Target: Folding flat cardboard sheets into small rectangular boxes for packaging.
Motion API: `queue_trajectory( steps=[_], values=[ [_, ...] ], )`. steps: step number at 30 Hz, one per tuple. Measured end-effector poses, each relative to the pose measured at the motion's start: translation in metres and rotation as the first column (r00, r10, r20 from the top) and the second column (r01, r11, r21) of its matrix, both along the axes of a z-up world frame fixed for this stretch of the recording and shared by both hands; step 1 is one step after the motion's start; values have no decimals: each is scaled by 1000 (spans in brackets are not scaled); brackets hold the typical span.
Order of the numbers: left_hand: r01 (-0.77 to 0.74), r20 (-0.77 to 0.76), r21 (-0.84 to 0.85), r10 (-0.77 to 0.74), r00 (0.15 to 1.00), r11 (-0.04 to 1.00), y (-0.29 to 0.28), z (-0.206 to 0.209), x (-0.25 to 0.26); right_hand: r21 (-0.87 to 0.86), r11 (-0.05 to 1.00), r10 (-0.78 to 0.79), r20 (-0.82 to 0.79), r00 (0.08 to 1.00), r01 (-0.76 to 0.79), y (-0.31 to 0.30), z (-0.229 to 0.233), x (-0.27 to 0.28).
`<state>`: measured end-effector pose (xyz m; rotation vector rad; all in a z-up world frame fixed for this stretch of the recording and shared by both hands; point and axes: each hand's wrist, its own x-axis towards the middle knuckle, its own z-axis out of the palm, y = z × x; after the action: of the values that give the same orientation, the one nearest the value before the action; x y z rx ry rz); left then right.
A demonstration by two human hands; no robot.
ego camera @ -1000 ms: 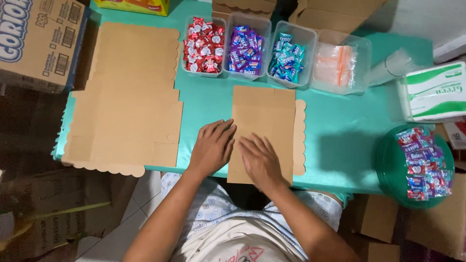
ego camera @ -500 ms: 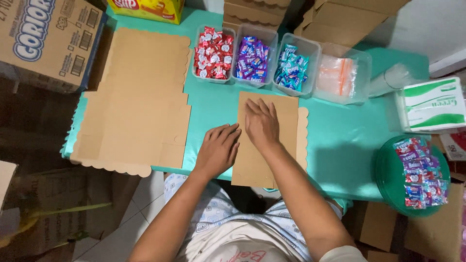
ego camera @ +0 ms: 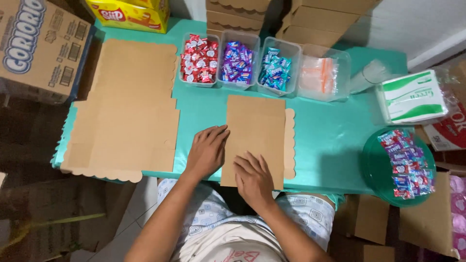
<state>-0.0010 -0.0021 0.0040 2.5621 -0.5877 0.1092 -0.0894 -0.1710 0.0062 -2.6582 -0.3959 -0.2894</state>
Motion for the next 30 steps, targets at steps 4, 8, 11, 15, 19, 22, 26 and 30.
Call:
queue_trajectory(
  steps=[4,8,11,15,19,22,26,30],
  values=[
    [8,-1,34,-8,1000,999,-1,-3,0,193,979,-67,-22,998,70,-31,-19,6],
    [5,-31,44,-4,1000,999,-2,-3,1,428,794,-438,-88,895,431,-77,-28,21],
    [5,-63,48,-2,998,999,-4,1,1,505,576,-479,-428,766,643,-104,-42,30],
    [-5,-88,28,8,996,1000,-4,-1,1,470,496,-375,-642,669,730,-116,-44,44],
    [-11,-130,22,14,991,1000,-3,-1,-1,498,381,-348,-703,620,779,-125,-32,52],
    [18,-112,-7,-19,993,1000,-2,0,0,671,149,-171,-706,687,727,-115,1,53],
    [12,-156,-92,-27,987,996,1,-7,1,785,-23,4,-619,786,618,-70,81,48],
    [-228,-342,-516,46,939,825,13,-5,-8,868,-148,52,-471,881,473,-31,52,48]
  ],
)
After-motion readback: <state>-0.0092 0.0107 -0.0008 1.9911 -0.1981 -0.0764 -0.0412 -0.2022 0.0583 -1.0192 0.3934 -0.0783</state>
